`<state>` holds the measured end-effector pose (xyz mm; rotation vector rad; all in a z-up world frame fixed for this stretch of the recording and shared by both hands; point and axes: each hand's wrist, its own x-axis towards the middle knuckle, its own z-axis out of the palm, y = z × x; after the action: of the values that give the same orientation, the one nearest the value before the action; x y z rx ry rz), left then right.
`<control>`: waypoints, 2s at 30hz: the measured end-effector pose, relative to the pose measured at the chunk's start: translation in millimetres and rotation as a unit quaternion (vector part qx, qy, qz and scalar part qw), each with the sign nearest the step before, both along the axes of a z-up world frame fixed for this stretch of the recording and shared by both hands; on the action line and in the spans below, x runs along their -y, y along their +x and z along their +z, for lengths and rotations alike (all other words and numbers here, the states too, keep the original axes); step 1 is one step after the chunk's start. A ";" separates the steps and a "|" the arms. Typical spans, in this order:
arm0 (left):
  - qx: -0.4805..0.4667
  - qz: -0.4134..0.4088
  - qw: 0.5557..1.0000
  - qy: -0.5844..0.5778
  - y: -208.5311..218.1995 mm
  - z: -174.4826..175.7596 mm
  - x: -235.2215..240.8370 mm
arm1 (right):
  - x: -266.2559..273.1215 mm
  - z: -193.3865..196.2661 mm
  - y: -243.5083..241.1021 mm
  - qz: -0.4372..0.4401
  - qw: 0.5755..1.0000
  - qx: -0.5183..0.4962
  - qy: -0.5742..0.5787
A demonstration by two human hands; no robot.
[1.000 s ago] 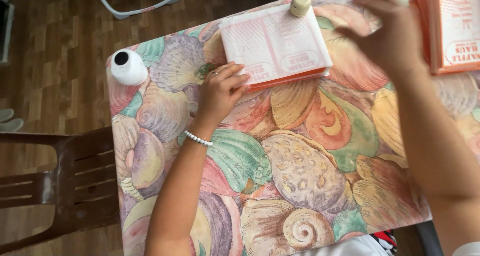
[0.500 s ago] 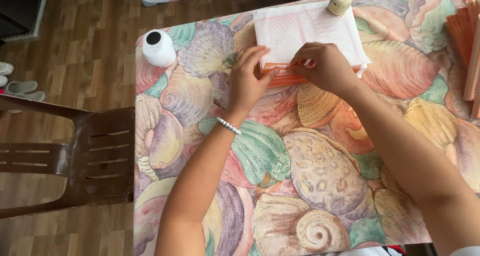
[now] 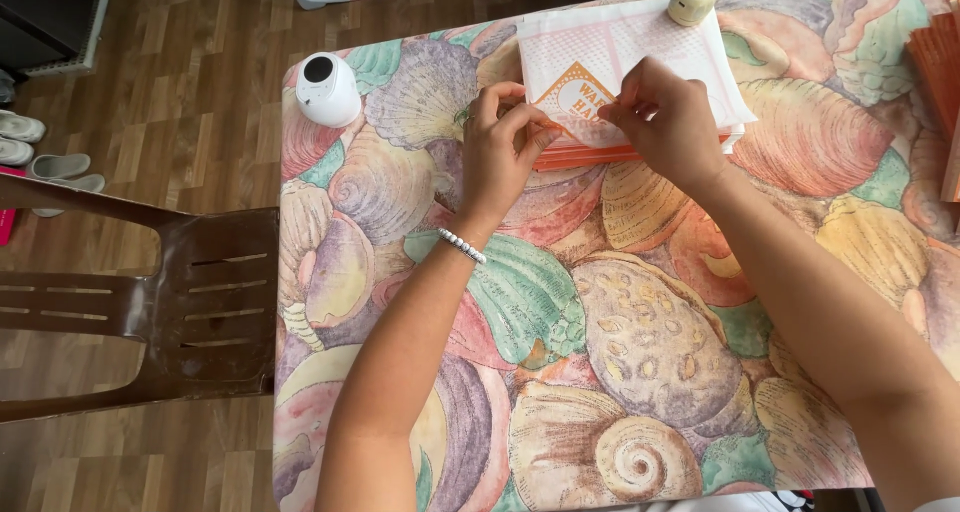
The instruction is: Folding flat paper bag templates into finished bags and stacking them on a table.
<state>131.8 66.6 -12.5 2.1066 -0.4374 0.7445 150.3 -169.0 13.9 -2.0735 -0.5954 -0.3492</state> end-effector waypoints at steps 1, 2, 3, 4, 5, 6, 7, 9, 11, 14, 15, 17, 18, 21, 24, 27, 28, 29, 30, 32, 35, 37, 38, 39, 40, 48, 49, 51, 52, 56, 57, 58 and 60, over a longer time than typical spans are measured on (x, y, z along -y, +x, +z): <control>0.003 -0.002 1.000 -0.005 0.0 0.9 0.8 | 0.8 -5.0 2.3 0.003 1.000 0.007 -0.019; 0.006 -0.004 1.000 -0.011 -0.1 1.8 1.3 | 1.2 -9.9 4.8 0.007 0.999 0.015 -0.038; 0.007 -0.004 1.000 -0.011 2.7 -2.2 0.5 | -0.6 2.5 -1.4 0.007 0.999 0.015 -0.038; 0.003 -0.008 0.999 -0.031 5.1 -6.6 0.1 | -2.0 14.5 -8.3 0.047 0.998 0.016 -0.031; -0.001 -0.012 0.999 -0.051 7.4 -11.0 -0.4 | -3.5 26.5 -15.3 0.088 0.996 0.018 -0.025; -0.001 -0.011 0.999 -0.053 5.8 -10.2 0.6 | -6.2 33.1 -20.1 0.089 0.996 0.018 -0.026; -0.004 -0.015 0.998 -0.069 4.1 -9.1 1.5 | -9.0 40.0 -25.1 0.100 0.994 0.027 -0.043; -0.004 -0.018 0.996 -0.084 6.1 -6.1 2.4 | -11.0 41.2 -25.3 0.111 0.991 0.041 -0.060; 0.010 -0.008 0.992 -0.126 7.8 -6.3 2.1 | -9.5 25.8 -20.0 0.066 0.992 0.068 -0.080; 0.031 -0.005 0.994 -0.104 1.4 0.5 -11.0 | -10.9 18.4 -13.6 0.030 0.998 0.062 -0.002; 0.031 -0.005 0.994 -0.104 3.9 -1.1 -17.1 | -7.3 14.4 -9.3 0.030 0.998 0.062 -0.002; 0.034 -0.085 0.994 0.066 7.0 -5.1 -30.3 | -1.1 5.7 -1.5 0.010 0.997 0.078 -0.009; 0.033 -0.084 0.994 0.067 8.6 -9.5 -33.0 | -0.9 4.6 -1.9 0.011 0.997 0.077 -0.009; 0.069 -0.093 0.979 0.170 13.1 -14.9 -37.5 | -1.3 7.4 -5.4 0.008 0.997 0.082 -0.009; 0.094 -0.089 0.973 0.194 13.0 -12.2 -34.5 | -3.5 15.3 -13.8 0.023 0.996 0.086 -0.019; 0.109 -0.090 0.973 0.184 12.7 -13.7 -28.3 | -5.3 18.4 -17.2 0.036 0.995 0.088 -0.028; 0.115 -0.069 0.973 0.189 12.2 -15.0 -24.7 | -6.5 19.6 -18.3 0.040 0.994 0.092 -0.032; 0.120 -0.048 0.972 0.194 11.8 -16.3 -21.1 | -7.7 20.6 -19.4 0.044 0.994 0.095 -0.036; 0.120 -0.049 0.972 0.194 13.5 -17.3 -19.7 | -7.8 19.5 -19.6 0.043 0.994 0.095 -0.037; 0.136 -0.038 0.970 0.199 16.4 -19.7 -17.4 | -8.3 17.1 -20.0 0.035 0.991 0.116 -0.050; 0.125 -0.037 0.971 0.199 15.1 -16.2 -13.7 | -5.6 18.5 -19.3 0.051 0.989 0.118 -0.067; 0.120 -0.035 0.972 0.197 15.5 -15.7 -12.5 | -6.1 19.0 -19.8 0.048 0.989 0.121 -0.073; 0.114 -0.033 0.974 0.196 15.1 -15.9 -11.9 | -6.3 18.7 -20.7 0.045 0.988 0.123 -0.080; 0.113 -0.033 0.974 0.196 13.8 -14.0 -12.9 | -6.0 17.6 -20.3 0.045 0.988 0.122 -0.080; 0.090 -0.048 0.979 0.176 12.8 -12.0 -14.1 | -6.0 16.6 -19.9 0.041 0.988 0.126 -0.081; -0.050 -0.106 0.992 -0.043 4.5 4.5 -4.5 | -6.5 15.6 -19.6 0.043 0.989 0.120 -0.072; -0.049 -0.104 0.992 -0.054 3.6 6.5 -3.5 | -5.6 13.4 -18.3 0.045 0.988 0.126 -0.075; -0.046 -0.104 0.991 -0.065 4.0 8.4 -2.1 | -3.7 9.4 -14.5 0.044 0.987 0.132 -0.077; -0.049 -0.100 0.991 -0.072 4.3 7.8 -2.0 | -2.9 7.0 -12.5 0.044 0.986 0.136 -0.083; -0.032 -0.088 0.992 -0.082 0.0 14.5 0.0 | -3.9 2.5 -13.4 0.034 0.980 0.169 -0.099; -0.032 -0.088 0.992 -0.082 -5.0 20.9 2.6 | -3.8 2.8 -13.6 0.034 0.980 0.168 -0.099; 0.002 -0.066 0.994 -0.084 -10.2 27.0 5.1 | -3.8 2.9 -14.1 0.018 0.974 0.188 -0.127; 0.035 -0.044 0.995 -0.087 -16.3 33.7 6.6 | -2.2 -1.7 -12.6 0.001 0.966 0.206 -0.154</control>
<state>115.5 60.0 21.2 1.8916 -0.4833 0.7786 137.7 -166.7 12.1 -2.3111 -0.9495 -0.7377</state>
